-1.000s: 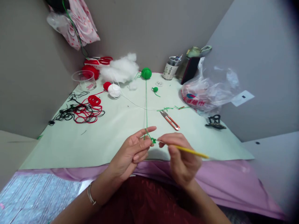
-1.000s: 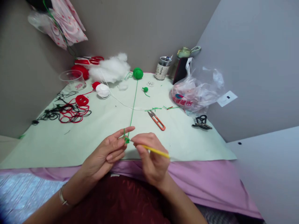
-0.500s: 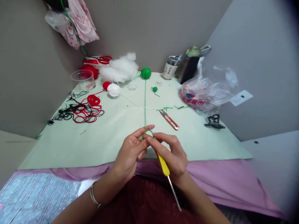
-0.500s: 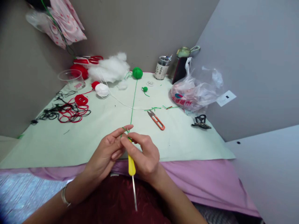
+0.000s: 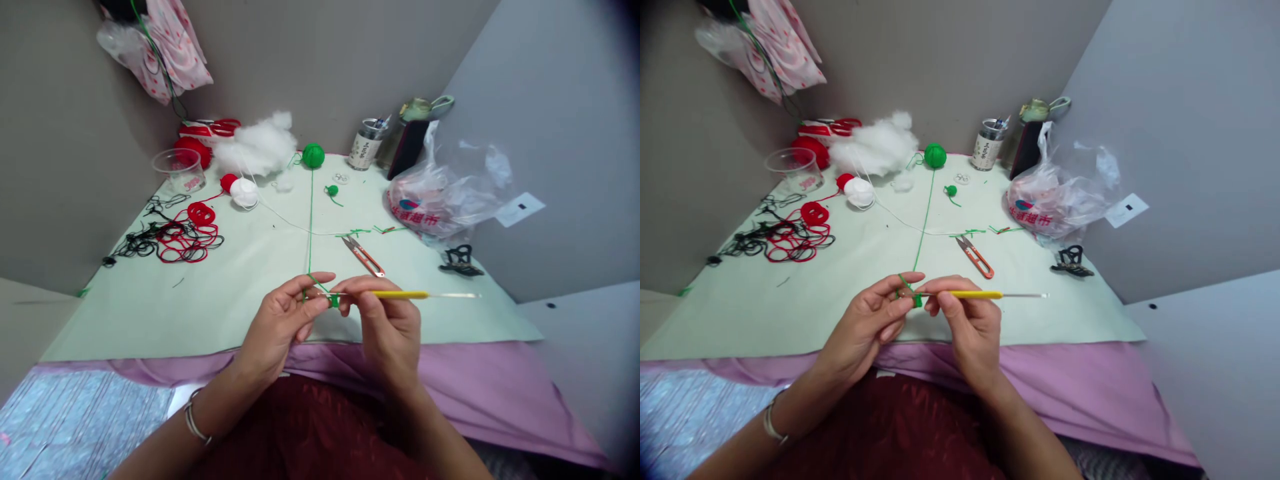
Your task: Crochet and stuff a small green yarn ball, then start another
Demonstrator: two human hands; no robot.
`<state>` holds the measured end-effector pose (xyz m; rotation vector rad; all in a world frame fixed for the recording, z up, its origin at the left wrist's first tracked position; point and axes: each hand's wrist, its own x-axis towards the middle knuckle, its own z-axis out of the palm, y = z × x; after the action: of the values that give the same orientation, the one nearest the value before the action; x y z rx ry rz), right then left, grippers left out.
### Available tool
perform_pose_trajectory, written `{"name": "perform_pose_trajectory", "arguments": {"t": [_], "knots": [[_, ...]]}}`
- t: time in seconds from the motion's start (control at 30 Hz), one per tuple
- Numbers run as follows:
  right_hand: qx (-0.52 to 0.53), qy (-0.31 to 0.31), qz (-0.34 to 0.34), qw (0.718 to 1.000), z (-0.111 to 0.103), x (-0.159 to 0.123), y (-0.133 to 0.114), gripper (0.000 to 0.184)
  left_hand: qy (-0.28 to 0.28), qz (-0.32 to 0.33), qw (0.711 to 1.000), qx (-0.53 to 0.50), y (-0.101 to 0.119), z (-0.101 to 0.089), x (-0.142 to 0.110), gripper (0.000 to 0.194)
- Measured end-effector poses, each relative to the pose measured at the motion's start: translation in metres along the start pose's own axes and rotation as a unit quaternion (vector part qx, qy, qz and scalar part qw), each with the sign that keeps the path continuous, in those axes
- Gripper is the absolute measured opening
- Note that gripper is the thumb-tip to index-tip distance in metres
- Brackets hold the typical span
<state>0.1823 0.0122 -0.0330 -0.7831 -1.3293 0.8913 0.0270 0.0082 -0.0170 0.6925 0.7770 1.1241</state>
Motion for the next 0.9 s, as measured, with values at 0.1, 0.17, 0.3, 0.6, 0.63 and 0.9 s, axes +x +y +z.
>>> {"name": "perform_pose_trajectory", "arguments": {"t": [0.1,0.17,0.3,0.6,0.63,0.9], "knots": [[0.006,-0.015,0.005,1.000,-0.005,-0.001,-0.003,0.020,0.007,0.017,1.000,0.010,0.000,-0.004,0.000,0.020],[-0.057,-0.025,-0.038,0.997,-0.009,-0.003,-0.007,0.022,0.014,0.030,0.999,0.022,-0.001,-0.007,0.001,0.018],[-0.272,-0.097,-0.225,0.931,-0.012,-0.006,-0.009,0.024,0.024,0.044,0.997,0.055,-0.003,-0.009,0.001,0.031],[-0.197,-0.016,-0.159,0.967,-0.007,-0.004,-0.004,0.025,-0.055,-0.083,0.990,-0.098,0.002,-0.008,0.004,0.042],[-0.140,0.000,-0.122,0.983,-0.006,-0.003,-0.004,0.024,-0.050,-0.075,0.991,-0.100,0.003,-0.008,0.004,0.040],[-0.029,0.007,-0.030,0.999,-0.002,-0.003,-0.001,0.022,-0.015,-0.015,1.000,0.003,0.001,-0.004,0.000,0.033]]}}
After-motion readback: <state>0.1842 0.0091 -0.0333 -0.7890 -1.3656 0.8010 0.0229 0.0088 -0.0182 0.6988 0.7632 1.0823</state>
